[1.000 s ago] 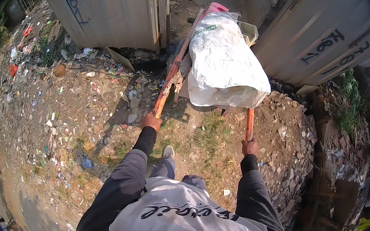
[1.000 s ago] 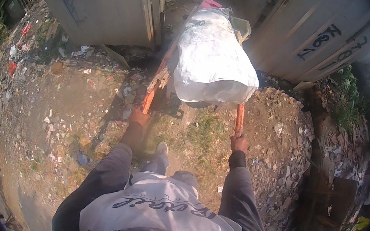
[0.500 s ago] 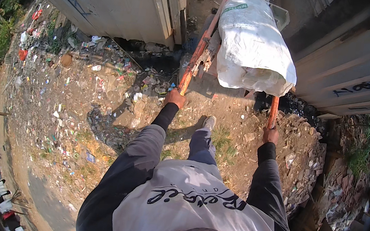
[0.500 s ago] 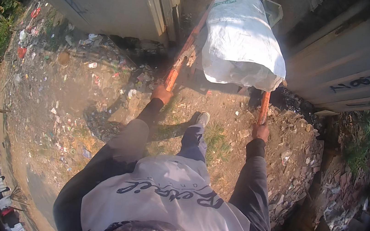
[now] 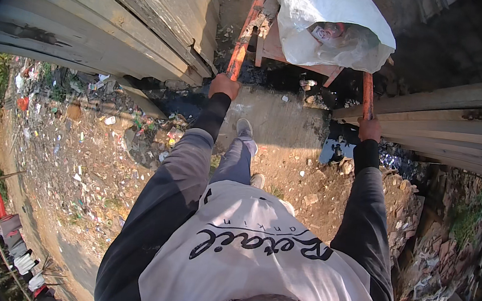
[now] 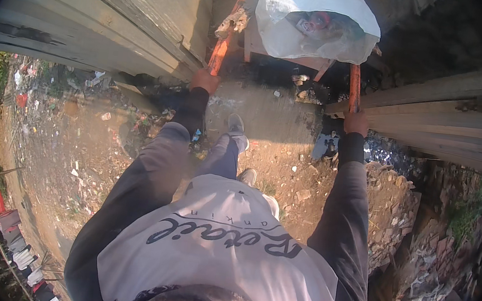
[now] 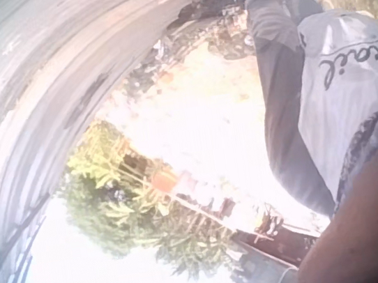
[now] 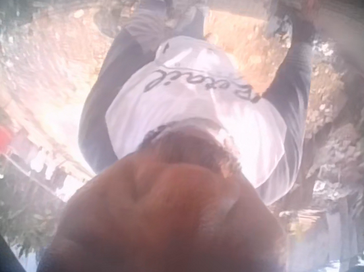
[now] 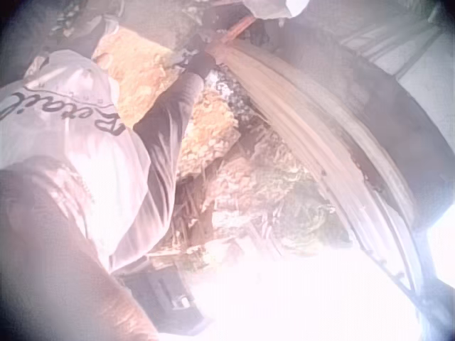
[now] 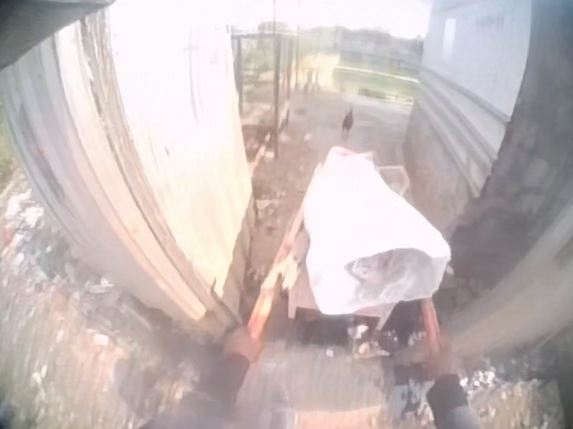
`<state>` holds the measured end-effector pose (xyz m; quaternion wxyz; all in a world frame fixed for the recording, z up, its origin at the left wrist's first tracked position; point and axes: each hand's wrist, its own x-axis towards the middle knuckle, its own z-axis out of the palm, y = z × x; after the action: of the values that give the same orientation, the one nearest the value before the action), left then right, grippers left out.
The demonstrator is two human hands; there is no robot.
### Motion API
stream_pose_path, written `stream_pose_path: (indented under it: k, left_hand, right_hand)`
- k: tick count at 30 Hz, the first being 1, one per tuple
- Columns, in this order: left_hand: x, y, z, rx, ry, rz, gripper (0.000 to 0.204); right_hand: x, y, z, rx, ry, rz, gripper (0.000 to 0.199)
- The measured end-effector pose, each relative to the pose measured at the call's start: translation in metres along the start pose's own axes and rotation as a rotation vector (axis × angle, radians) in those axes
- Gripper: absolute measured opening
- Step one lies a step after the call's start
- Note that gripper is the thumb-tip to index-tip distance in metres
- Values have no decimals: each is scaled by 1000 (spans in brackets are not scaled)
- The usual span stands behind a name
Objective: The person pushes a wheelbarrow loaded with a large white sack along a dirt path beside a canal, then stops to unload the sack onto a pile of debris. The person then picks up a small plastic bottle from the ground.
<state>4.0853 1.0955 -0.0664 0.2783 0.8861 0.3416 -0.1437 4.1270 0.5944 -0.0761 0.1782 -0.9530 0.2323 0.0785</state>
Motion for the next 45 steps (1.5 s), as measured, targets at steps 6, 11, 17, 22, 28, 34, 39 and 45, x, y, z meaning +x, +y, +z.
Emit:
stream_pose_path:
  k: [6,11,17,22,28,34,39,45]
  left_hand:
    - [143,94,-9,-46,43,40,49]
    - [248,211,-32,-24,35,-12,46]
    - [387,333,-75,-2,1,-2,51]
    - [479,452,-78,-96,-5,-15,52]
    - [624,569,-53,-82,45,-3,50]
    - [793,677,-110,-163,35,-29,48]
    - [932,789,-132,-112,91,3,47]
    - [1110,882,-198,-195,99,74,44]
  right_hand:
    - [124,-122,-24,-14,-11,4,53]
    - [261,-187,-20,9,4,30,54]
    - [425,-302,-31,-3,-36,75,53]
    - [572,-373,-50,-20,20,65,47]
    - [765,-451,-50,10,48,33,47]
    - [905,-592,-47,-21,36,-15,46]
    - [1035,-704,-76,65,30,15,48]
    - [1171,-848,-75,17,61,-10,50]
